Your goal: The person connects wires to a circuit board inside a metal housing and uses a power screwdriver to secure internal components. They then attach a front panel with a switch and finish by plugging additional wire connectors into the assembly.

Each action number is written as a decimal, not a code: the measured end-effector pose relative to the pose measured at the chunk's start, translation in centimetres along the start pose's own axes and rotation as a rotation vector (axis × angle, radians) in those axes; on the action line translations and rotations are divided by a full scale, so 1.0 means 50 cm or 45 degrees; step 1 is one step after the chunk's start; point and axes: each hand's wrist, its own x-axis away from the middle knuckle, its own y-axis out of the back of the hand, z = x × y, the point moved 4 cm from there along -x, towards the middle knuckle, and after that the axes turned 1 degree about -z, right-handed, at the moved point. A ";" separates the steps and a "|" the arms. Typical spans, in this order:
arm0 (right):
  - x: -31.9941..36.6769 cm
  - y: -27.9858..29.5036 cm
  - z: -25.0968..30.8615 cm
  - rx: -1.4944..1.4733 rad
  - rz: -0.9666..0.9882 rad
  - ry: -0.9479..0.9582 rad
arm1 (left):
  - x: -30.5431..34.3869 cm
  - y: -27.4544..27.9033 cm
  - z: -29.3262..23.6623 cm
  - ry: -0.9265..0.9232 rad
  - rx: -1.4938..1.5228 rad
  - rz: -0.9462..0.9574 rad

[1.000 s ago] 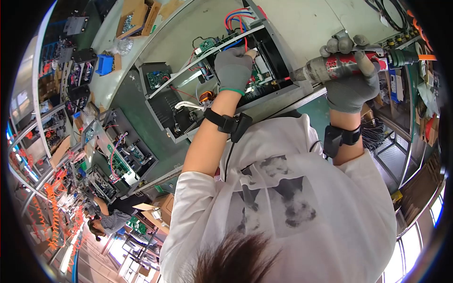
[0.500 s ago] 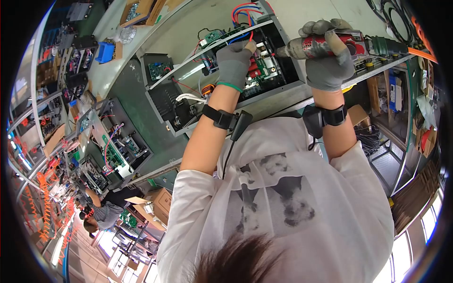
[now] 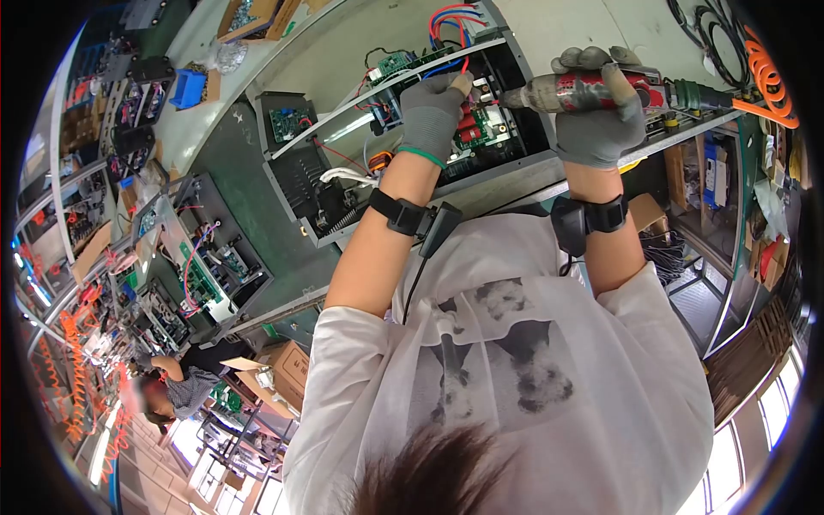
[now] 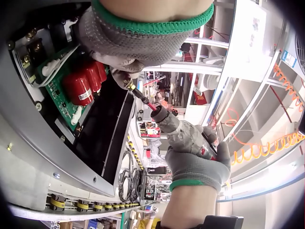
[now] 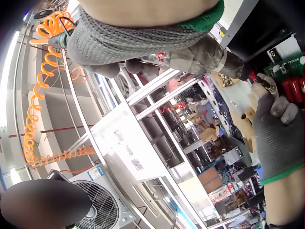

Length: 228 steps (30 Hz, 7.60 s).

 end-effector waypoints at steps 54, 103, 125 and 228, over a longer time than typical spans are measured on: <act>0.064 -0.102 -0.074 0.533 0.683 0.115 | -0.063 -0.012 -0.078 -0.322 -1.629 0.152; -0.245 -0.043 -0.193 2.014 0.688 0.100 | 0.130 0.555 0.013 -0.088 -1.206 -0.761; 0.195 0.182 0.097 1.438 0.312 -0.150 | 0.268 0.549 0.341 -0.733 -0.248 -0.849; 0.263 0.012 0.064 1.275 0.818 -0.610 | 0.208 0.281 -0.023 -1.214 0.425 0.058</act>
